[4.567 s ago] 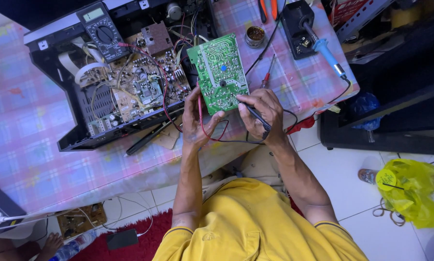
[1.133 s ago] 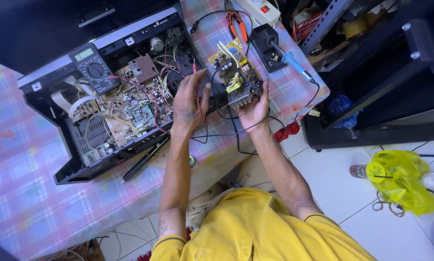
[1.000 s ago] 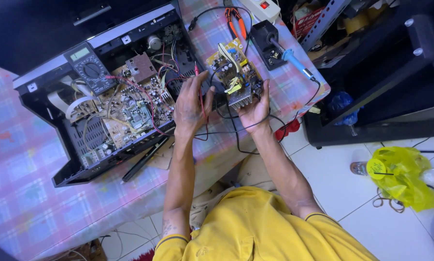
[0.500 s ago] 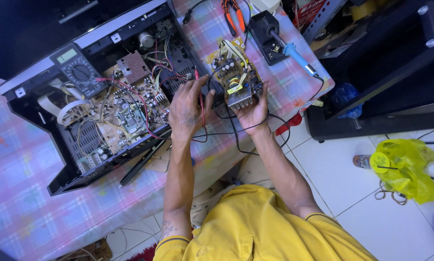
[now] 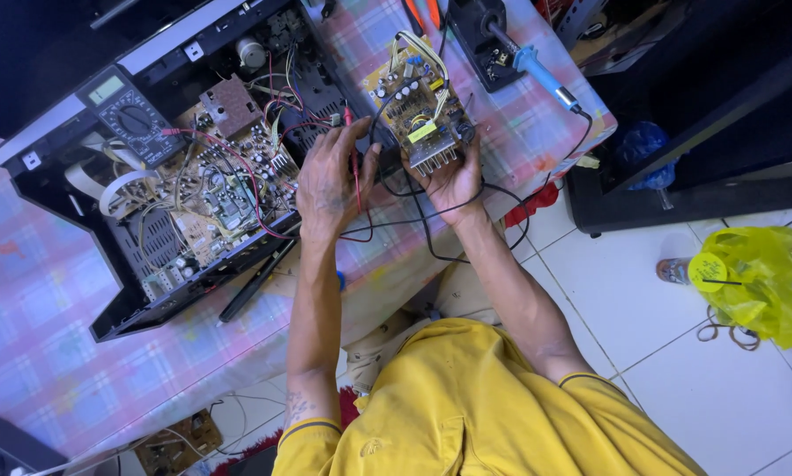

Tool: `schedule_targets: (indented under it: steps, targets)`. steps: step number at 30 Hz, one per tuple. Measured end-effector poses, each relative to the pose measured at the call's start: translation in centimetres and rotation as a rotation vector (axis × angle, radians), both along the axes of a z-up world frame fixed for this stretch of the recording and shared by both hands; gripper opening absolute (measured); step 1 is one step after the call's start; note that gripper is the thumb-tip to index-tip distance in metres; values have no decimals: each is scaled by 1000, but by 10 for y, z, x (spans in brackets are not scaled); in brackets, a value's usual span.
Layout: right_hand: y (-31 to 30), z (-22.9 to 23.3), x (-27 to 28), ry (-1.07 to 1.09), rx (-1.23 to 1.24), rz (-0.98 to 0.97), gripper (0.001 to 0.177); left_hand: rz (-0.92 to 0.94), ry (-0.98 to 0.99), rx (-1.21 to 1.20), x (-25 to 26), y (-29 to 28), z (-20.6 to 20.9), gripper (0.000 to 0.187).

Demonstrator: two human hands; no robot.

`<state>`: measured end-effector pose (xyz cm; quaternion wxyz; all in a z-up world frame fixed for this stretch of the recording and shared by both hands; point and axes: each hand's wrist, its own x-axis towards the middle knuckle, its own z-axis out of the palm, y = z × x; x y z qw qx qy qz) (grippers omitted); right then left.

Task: The person uses a multimeter to test various points on a green circuit board held in their left hand. They then pick up a soldering iron and apply it to specific areas on the board while continuing to hold the multimeter probes against the circuitry.

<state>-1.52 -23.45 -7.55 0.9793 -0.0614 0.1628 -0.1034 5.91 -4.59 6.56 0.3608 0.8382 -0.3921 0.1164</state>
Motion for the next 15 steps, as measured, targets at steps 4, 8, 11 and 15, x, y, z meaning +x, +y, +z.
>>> schedule_targets:
  steps: [4,8,11,15]
  targets:
    - [-4,-5,3,-24,2,19,59,-33,-6,-39,2,0,2,28]
    - [-3,-13,0,-21,0,39,58,-80,-9,-138,-1,2,1,32]
    - [-5,-14,4,-38,-3,37,57,-113,-45,-231,-10,11,19,32]
    - [-8,-27,6,-64,0,41,57,-47,-179,-326,-40,46,19,35]
